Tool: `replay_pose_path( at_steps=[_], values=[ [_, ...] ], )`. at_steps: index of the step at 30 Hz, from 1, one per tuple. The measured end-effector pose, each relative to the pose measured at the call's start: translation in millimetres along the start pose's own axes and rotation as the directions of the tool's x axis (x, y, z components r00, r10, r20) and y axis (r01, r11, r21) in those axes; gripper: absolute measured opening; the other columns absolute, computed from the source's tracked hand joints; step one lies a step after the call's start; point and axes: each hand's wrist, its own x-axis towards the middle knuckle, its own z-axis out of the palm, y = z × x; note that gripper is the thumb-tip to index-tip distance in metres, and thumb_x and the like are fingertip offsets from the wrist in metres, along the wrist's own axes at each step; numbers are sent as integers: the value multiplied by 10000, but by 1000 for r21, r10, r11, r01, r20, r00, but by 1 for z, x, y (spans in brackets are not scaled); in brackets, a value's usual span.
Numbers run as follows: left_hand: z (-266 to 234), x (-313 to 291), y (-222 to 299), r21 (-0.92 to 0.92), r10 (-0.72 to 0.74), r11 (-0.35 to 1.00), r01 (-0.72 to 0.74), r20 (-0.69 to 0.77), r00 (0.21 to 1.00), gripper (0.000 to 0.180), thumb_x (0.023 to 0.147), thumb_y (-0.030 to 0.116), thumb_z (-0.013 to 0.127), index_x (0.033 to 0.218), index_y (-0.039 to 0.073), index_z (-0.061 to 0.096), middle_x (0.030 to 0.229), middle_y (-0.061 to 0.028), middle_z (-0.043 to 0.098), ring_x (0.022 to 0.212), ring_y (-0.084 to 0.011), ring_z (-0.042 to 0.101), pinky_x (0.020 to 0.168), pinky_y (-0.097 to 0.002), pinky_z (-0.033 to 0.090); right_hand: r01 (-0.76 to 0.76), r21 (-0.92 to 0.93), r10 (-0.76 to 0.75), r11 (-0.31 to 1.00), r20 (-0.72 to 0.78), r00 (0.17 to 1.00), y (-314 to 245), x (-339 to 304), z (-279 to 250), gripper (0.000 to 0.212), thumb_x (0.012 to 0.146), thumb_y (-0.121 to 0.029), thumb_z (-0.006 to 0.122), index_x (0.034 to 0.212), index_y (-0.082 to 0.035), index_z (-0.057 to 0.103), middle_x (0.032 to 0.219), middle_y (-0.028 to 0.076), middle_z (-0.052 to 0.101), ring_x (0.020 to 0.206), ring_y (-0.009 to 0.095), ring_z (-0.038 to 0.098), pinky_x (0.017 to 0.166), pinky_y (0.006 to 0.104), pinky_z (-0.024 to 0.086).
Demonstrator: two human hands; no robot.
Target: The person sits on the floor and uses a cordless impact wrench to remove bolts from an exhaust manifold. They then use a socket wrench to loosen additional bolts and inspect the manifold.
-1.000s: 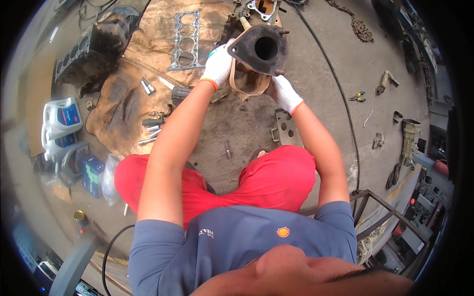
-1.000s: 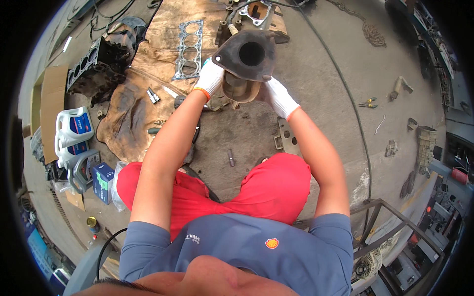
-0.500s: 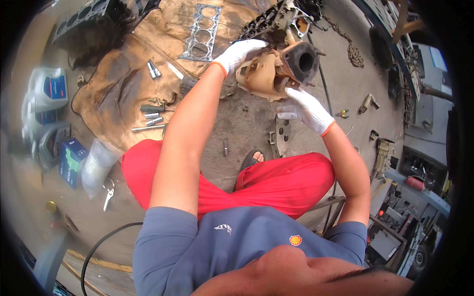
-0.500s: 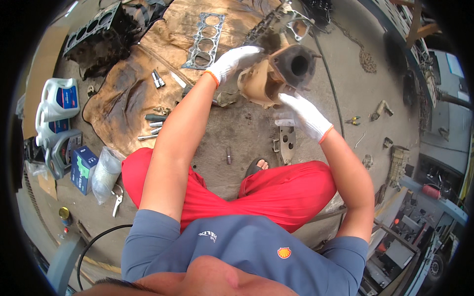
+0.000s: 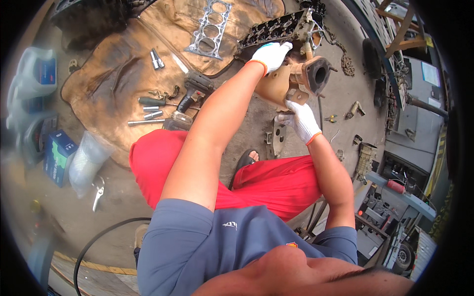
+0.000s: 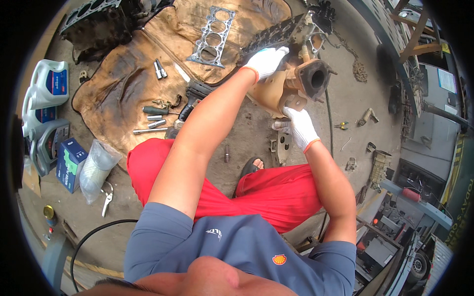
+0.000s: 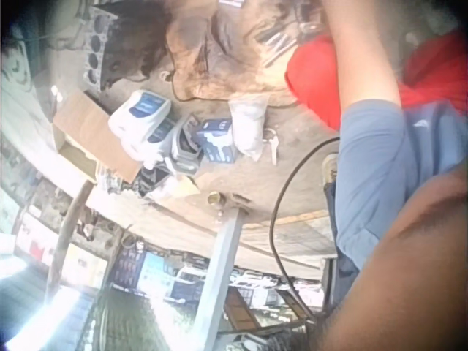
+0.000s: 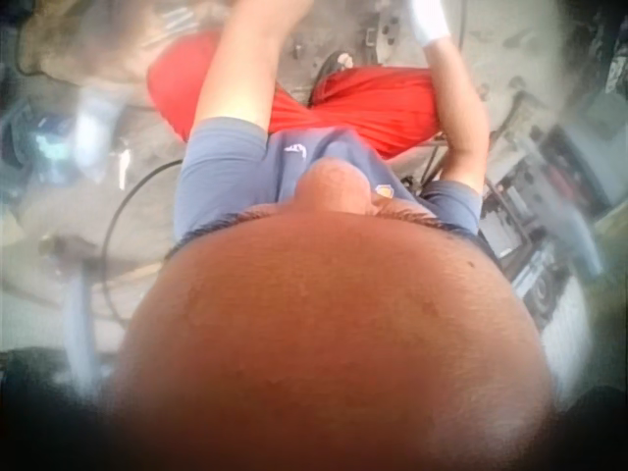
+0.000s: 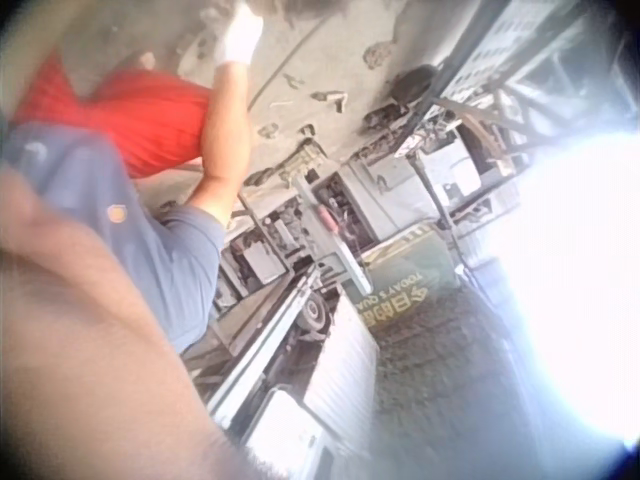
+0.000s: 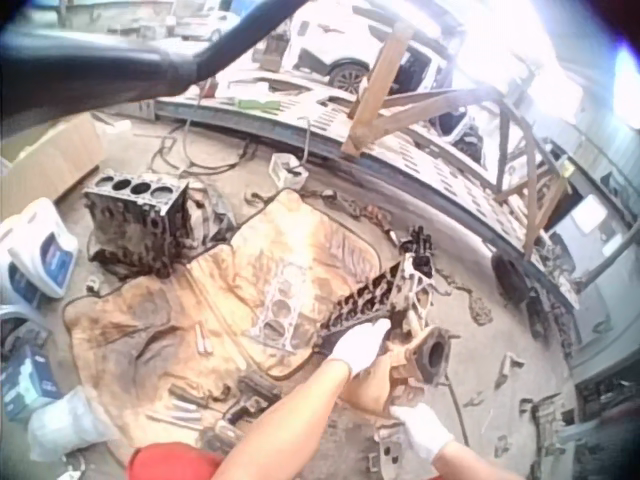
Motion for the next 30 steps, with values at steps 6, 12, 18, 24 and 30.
replay_pose_path(
  at_steps=[6,12,18,24,30],
  values=[
    [-10,1,4,-74,0,997,12,165,986,729,1090,601,363,969,3,763,977,-197,743,923,-332,674,926,-440,486,-12,110,7,994,43,999,6,-9,0,392,1048,-203,574,1392,-20,545,1152,125,681,842,279,727,765,429,640],
    [-17,5,-3,-89,-29,995,46,178,984,688,1033,645,509,1064,7,763,1074,-154,744,1000,-239,666,941,-367,496,-135,60,124,989,161,979,15,-54,7,431,1014,-175,626,1405,-10,552,1182,117,695,983,274,705,770,440,646],
    [-56,10,-13,-227,30,973,30,255,967,599,957,595,667,1118,24,757,1085,-86,752,908,-195,671,840,-364,535,-167,-134,181,977,107,978,20,-63,-45,360,999,-161,629,1307,26,613,1067,133,736,819,239,736,718,384,640],
    [-93,25,-82,61,4,998,8,-193,981,539,1060,503,464,1247,66,719,1192,-174,749,1057,-306,714,949,-413,531,-47,-182,60,982,71,996,2,-55,-141,306,981,-170,635,1208,34,657,982,146,748,725,255,749,633,374,610],
    [-92,-1,-128,-107,-336,941,321,-411,848,582,998,442,424,1228,2,727,1312,-274,675,1206,-458,644,1072,-497,482,-36,51,40,998,-83,996,8,-40,-266,384,1006,-195,607,1344,-14,591,1088,153,736,828,299,749,811,513,652]
  ],
)
